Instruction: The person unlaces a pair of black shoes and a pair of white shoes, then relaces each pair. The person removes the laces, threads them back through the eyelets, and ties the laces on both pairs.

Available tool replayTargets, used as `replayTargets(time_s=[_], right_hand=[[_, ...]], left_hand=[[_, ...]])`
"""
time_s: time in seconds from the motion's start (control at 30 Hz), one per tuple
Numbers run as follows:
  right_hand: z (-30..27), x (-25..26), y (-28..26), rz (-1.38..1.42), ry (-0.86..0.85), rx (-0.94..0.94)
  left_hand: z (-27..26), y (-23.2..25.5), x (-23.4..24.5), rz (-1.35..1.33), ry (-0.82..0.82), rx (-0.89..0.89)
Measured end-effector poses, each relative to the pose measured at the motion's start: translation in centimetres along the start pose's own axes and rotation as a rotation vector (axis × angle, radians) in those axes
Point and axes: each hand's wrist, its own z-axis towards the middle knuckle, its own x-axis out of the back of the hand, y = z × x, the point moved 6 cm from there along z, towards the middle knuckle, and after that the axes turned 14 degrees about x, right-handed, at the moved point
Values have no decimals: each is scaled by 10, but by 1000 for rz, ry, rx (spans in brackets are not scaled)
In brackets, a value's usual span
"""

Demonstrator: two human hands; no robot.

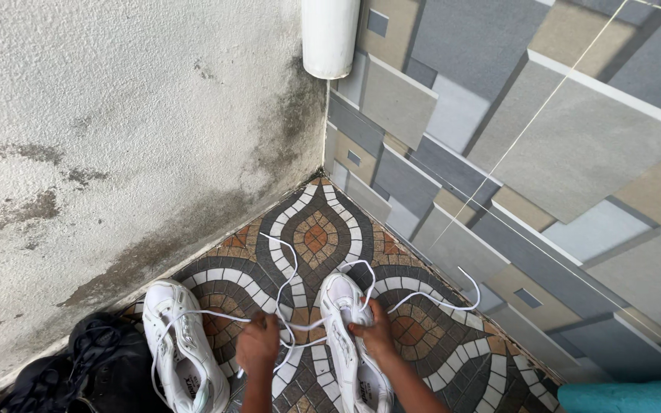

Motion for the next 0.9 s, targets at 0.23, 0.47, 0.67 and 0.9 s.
replayTargets(time_s=[0.23,0.47,0.67,0.9], right_hand=[[12,4,-23,194,88,-334],[108,57,-137,621,205,-219],[157,133,-156,69,192,-185],[63,66,-95,-511,-427,-242]], left_hand=[[-76,48,-90,378,-384,-202],[-61,44,-85,410,-238,-288],[-44,37,-8,155,-49,-264],[-61,51,57,5,31,-288]])
